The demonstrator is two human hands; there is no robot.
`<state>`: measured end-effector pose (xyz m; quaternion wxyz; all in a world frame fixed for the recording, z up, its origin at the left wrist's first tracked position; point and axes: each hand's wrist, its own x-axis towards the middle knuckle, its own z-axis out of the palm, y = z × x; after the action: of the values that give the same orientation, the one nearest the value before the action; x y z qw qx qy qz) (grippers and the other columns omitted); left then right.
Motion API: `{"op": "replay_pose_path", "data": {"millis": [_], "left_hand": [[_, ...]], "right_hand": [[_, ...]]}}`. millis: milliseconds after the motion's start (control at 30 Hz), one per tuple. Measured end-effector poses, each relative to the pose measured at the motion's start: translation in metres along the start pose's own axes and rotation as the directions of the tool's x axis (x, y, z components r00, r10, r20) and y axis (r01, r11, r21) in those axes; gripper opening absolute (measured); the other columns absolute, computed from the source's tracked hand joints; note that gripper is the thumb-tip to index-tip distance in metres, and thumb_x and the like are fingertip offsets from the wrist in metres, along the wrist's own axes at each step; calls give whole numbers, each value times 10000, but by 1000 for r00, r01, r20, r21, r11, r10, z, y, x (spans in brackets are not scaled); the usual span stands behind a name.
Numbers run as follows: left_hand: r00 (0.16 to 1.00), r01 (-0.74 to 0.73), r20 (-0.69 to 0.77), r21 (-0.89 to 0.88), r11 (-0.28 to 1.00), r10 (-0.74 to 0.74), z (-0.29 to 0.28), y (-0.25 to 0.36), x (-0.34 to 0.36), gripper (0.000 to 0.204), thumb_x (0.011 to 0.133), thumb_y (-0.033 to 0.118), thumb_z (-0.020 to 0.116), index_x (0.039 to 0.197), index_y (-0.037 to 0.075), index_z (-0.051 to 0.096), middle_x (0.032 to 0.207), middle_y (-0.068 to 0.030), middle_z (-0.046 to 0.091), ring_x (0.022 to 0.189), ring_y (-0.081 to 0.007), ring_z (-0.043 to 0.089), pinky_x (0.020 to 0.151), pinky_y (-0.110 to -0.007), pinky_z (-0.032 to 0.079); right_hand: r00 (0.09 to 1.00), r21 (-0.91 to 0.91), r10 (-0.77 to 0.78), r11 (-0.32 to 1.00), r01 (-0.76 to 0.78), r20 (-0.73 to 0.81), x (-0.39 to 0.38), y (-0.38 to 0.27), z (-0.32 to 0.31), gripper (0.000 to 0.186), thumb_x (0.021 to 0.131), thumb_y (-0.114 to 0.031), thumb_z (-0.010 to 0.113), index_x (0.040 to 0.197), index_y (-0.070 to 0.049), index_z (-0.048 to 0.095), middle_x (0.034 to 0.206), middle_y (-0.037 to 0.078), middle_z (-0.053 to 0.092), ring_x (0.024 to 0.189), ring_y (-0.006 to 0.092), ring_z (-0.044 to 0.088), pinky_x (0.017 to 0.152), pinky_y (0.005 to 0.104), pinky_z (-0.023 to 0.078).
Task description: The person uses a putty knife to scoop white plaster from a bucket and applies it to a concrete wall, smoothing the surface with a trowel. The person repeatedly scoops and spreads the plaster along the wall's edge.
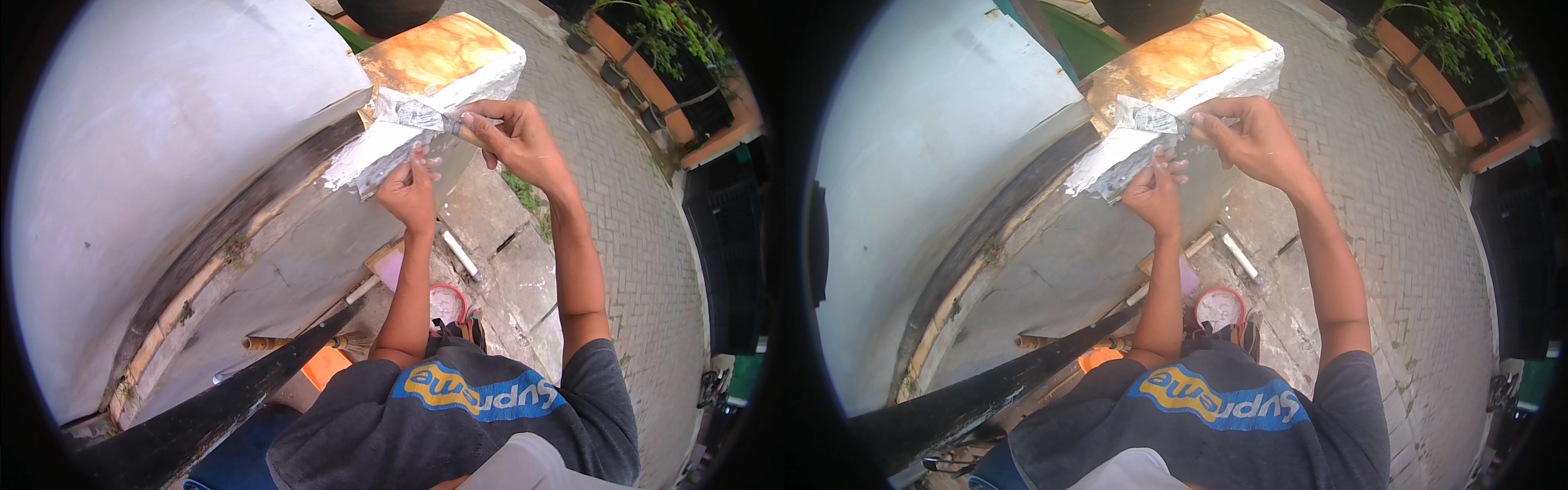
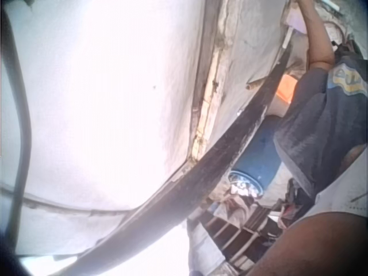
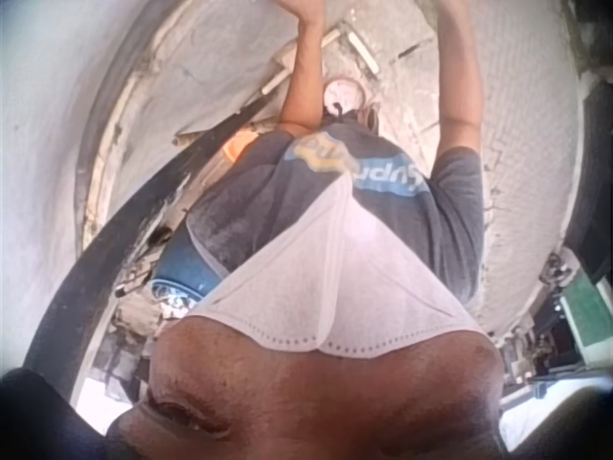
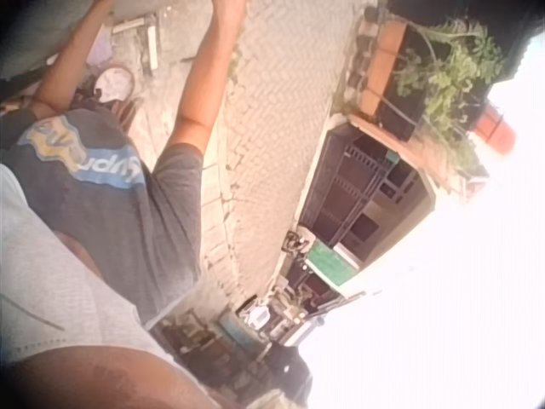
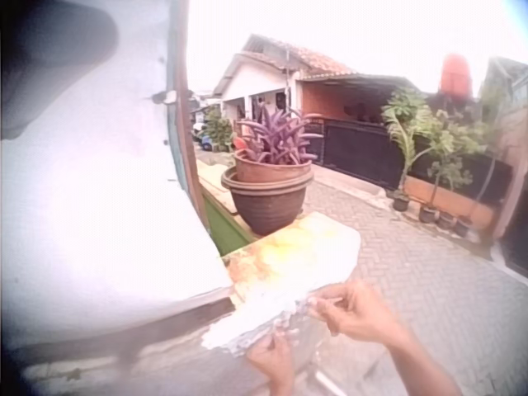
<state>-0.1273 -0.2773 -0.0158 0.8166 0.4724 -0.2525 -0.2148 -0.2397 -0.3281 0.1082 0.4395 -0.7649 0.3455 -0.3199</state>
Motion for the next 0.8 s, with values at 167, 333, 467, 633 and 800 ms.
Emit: {"op": "replay_pose_path", "data": {"millis": [167,333,467,633,800], "left_hand": [[1000,-1,6,9,1000,1,0,0,0,180,919,61,580,930,-89,679,814,-123,689,640,-146,666,499,-241,540],[1000,0,7,34,999,0,-1,1,1,195,923,62,572,938,-106,669,820,-132,688,636,-157,667,491,-244,533],[1000,2,7,18,1000,-2,0,-1,1,186,920,63,581,933,-97,675,817,-123,689,641,-150,667,494,-241,539],[1000,18,2,21,1000,-18,-1,-1,0,187,920,70,584,922,-92,678,811,-119,689,637,-147,666,492,-240,537],[1000,0,3,30,1000,-1,0,1,1,188,915,78,596,899,-88,683,795,-114,687,620,-144,662,488,-239,533]], "right_hand": [[998,25,-14,1000,12,57,3,-1,-1,312,927,-239,594,1009,53,666,661,4,593,484,45,484,429,195,386],[998,17,0,1000,-1,65,4,-5,-2,321,926,-247,598,1012,54,668,649,9,592,478,43,483,425,194,385],[998,-7,-16,1000,17,57,3,-5,-2,316,928,-241,594,1017,53,669,648,6,594,478,44,484,422,195,384],[999,-9,-27,1000,28,37,0,-11,1,302,929,-229,592,1015,49,672,656,7,604,473,43,484,419,195,380],[1000,-57,-14,998,15,15,0,-11,4,279,930,-203,587,1010,49,672,668,12,613,472,43,489,417,196,381]]}}
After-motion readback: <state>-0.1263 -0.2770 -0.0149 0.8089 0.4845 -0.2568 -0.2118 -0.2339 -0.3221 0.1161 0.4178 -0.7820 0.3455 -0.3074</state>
